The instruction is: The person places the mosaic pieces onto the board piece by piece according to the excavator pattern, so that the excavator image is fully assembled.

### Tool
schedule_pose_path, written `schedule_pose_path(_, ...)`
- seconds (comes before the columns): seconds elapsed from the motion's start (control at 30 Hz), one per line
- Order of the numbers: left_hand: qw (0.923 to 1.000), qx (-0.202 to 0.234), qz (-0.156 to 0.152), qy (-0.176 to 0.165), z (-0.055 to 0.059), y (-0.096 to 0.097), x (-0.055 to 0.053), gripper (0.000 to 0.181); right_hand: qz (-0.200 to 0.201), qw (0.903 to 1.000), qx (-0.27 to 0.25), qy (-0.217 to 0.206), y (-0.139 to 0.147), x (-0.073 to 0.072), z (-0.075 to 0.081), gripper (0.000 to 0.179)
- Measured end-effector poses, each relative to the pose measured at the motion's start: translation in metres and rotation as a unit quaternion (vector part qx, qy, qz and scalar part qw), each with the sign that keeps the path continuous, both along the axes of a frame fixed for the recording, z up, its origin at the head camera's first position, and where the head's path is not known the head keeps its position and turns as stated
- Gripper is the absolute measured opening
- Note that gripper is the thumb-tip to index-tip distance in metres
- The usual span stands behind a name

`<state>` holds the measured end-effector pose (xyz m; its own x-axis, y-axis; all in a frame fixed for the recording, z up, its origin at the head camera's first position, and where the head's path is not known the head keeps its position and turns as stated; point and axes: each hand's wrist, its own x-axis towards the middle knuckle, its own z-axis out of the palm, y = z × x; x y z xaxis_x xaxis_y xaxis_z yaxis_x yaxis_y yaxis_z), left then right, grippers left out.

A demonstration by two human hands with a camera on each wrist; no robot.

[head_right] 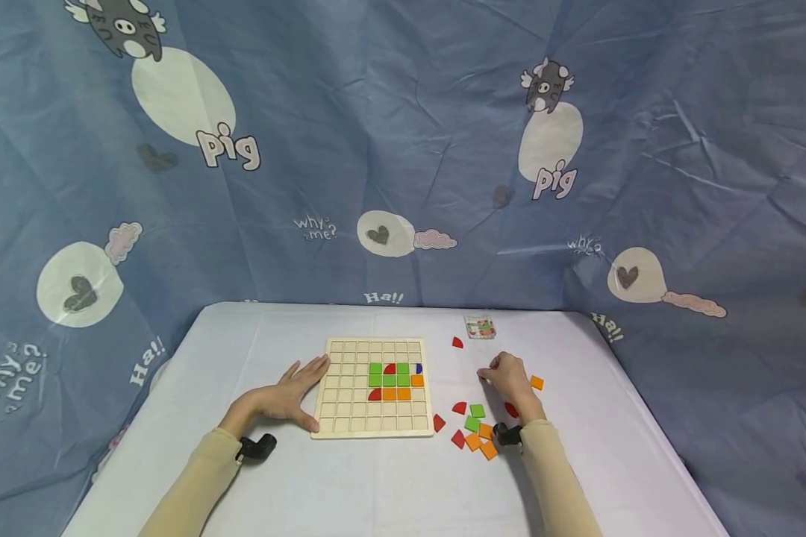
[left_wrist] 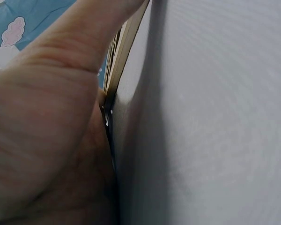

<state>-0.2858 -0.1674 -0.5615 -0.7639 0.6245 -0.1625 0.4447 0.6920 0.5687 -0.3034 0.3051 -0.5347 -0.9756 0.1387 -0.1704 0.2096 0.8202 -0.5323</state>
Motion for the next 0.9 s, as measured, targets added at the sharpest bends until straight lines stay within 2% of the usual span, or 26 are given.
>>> schedule_pose_path(0.13,1.0,0.0,-0.001,-0.001,0.0,0.0,0.001,0.134,0.013,0.9998,-0.008,0.016,-0.002,-0.002,-0.002,0.026)
schedule_pose_path(0.33,1.0,0.003,0.001,-0.004,0.001,0.0,0.001,0.134,0.036,0.999,-0.017,0.019,-0.006,-0.004,-0.004,0.024)
schedule_pose_path(0.53,1.0,0.003,0.001,-0.002,0.0,-0.001,0.0,0.134,0.094,0.9939,-0.022,0.053,-0.028,0.004,-0.003,0.022)
schedule_pose_path(0.67,1.0,0.006,0.0,-0.007,0.0,-0.001,0.0,0.134,0.149,0.9858,-0.042,0.063,-0.054,0.016,-0.002,0.02)
schedule_pose_path(0.9,1.0,0.004,0.0,-0.008,0.001,0.0,-0.001,0.134,0.26,0.9606,-0.057,0.079,-0.092,0.03,-0.004,0.019)
